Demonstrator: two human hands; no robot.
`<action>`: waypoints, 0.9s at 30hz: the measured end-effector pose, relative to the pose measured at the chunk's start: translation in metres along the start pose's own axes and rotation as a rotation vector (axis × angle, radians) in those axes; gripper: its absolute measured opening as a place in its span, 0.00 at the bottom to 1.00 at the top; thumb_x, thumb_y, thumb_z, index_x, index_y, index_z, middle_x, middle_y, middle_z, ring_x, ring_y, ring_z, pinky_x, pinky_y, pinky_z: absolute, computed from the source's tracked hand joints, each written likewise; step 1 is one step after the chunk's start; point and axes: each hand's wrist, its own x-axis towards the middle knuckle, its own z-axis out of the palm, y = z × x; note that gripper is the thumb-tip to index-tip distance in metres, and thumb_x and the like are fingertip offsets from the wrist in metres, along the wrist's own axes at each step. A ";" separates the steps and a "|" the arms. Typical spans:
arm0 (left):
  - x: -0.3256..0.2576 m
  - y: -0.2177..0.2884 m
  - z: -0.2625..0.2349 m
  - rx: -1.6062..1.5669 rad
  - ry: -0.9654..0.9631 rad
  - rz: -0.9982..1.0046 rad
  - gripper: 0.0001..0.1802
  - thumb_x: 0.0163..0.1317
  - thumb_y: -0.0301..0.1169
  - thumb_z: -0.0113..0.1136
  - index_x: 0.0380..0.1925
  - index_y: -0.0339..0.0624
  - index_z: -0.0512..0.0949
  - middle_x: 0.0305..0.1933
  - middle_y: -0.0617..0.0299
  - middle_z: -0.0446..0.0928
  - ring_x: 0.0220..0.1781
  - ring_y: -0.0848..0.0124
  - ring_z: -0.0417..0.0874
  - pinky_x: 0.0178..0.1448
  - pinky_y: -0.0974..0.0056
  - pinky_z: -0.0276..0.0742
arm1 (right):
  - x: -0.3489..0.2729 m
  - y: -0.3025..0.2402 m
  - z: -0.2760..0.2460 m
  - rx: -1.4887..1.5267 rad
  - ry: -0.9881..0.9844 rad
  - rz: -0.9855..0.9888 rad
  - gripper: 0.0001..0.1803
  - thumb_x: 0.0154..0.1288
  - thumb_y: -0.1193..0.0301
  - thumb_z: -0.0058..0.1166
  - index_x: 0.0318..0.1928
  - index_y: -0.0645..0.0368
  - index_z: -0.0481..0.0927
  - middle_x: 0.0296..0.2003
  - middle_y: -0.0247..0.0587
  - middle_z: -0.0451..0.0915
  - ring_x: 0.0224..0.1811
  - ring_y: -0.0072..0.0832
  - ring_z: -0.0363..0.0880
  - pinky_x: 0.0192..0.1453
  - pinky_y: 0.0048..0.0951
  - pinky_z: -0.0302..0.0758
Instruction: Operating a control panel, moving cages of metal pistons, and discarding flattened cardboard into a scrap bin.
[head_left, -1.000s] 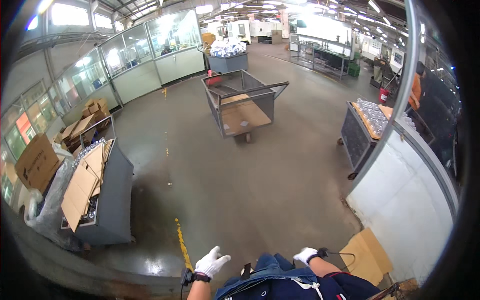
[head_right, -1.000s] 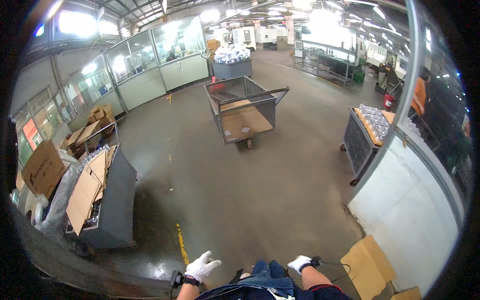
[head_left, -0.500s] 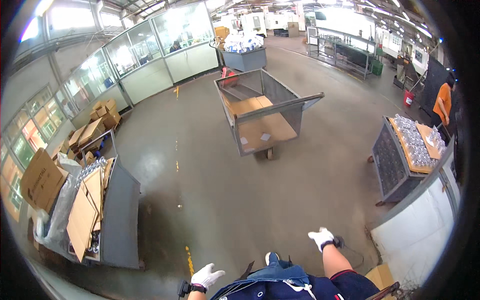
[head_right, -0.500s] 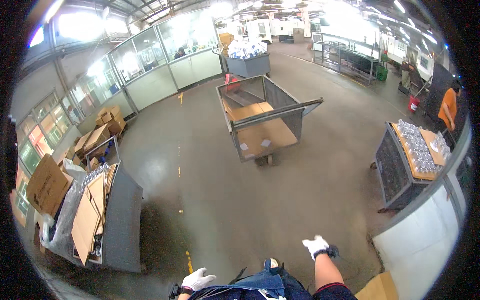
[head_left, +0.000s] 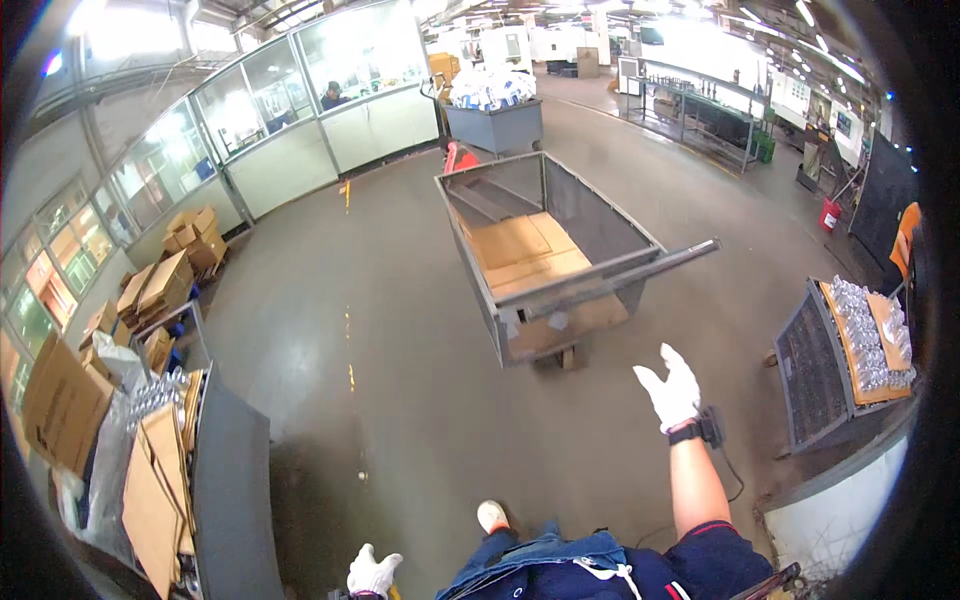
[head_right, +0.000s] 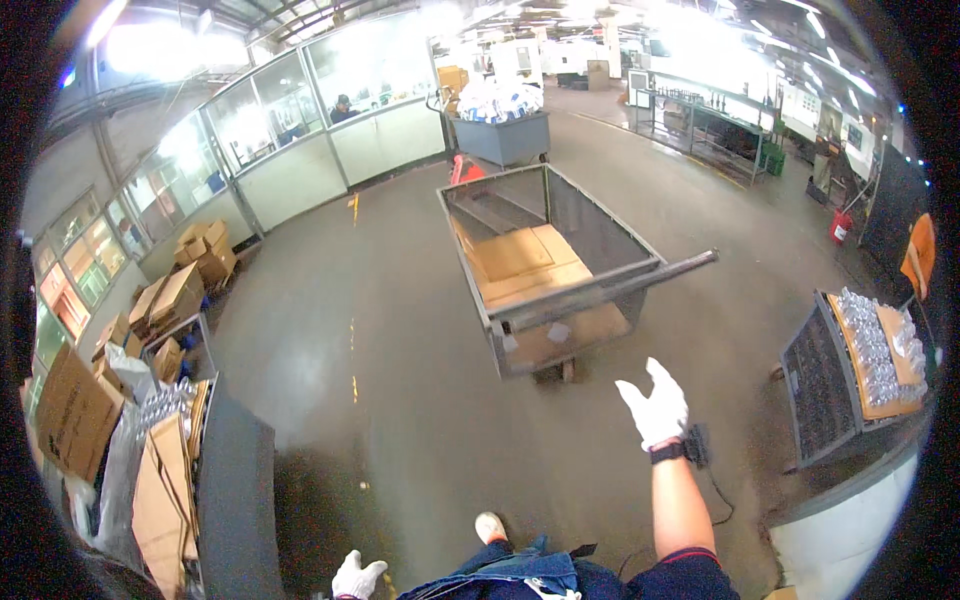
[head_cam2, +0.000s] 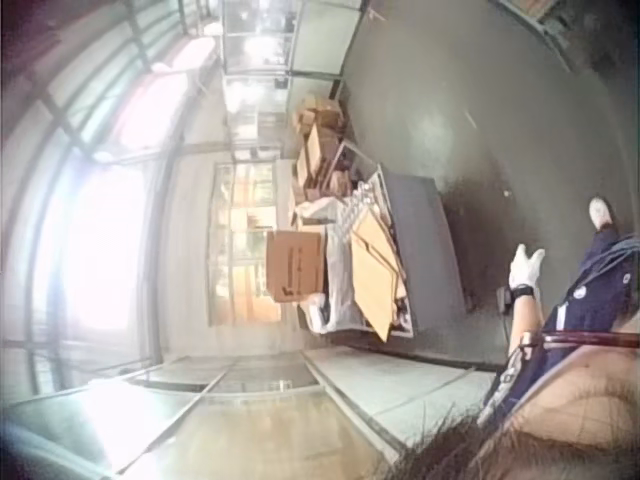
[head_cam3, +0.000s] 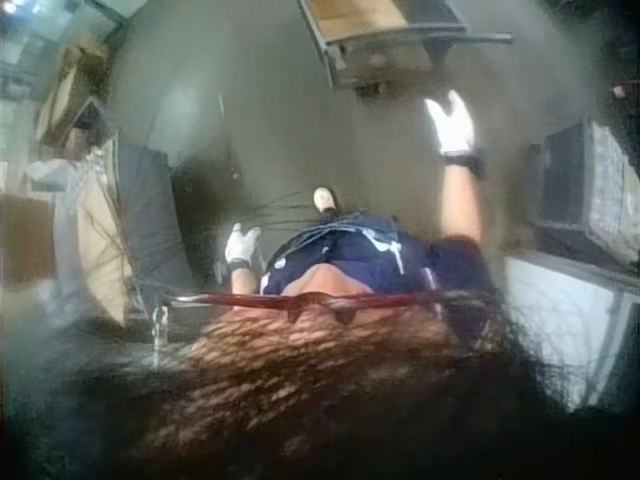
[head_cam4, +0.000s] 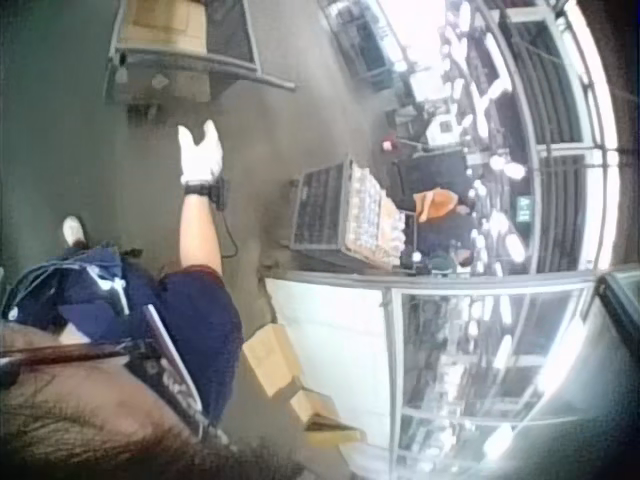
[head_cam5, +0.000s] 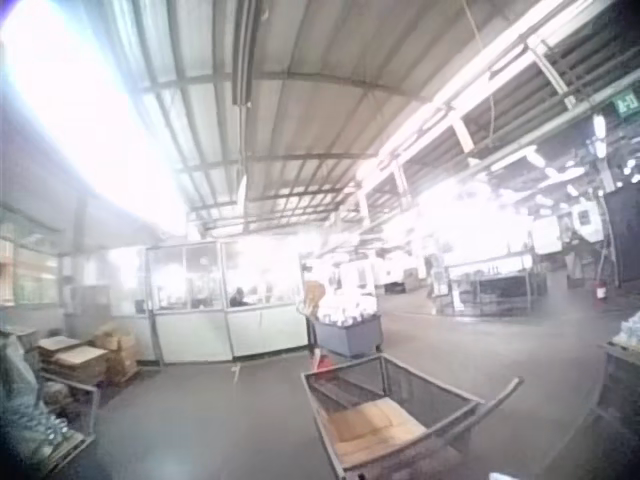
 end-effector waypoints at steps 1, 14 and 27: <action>0.021 0.022 -0.014 0.104 0.023 0.053 0.42 0.60 0.51 0.66 0.69 0.38 0.67 0.62 0.46 0.78 0.62 0.58 0.79 0.67 0.58 0.70 | 0.010 0.006 0.006 -0.024 0.031 0.039 0.40 0.56 0.48 0.69 0.63 0.60 0.75 0.59 0.51 0.79 0.62 0.46 0.77 0.67 0.42 0.72; 0.316 0.348 -0.059 0.392 -0.027 0.479 0.45 0.51 0.56 0.68 0.66 0.47 0.68 0.61 0.34 0.72 0.61 0.42 0.77 0.62 0.46 0.75 | 0.104 -0.064 0.011 -0.635 0.318 0.444 0.39 0.60 0.52 0.65 0.69 0.53 0.70 0.62 0.43 0.78 0.65 0.40 0.73 0.73 0.40 0.62; 0.562 0.474 -0.092 0.651 -0.242 0.357 0.47 0.52 0.60 0.65 0.66 0.43 0.70 0.62 0.41 0.76 0.65 0.48 0.77 0.67 0.51 0.73 | 0.281 -0.208 0.108 -1.049 0.095 0.622 0.34 0.60 0.47 0.61 0.64 0.43 0.75 0.53 0.34 0.84 0.58 0.33 0.78 0.76 0.48 0.51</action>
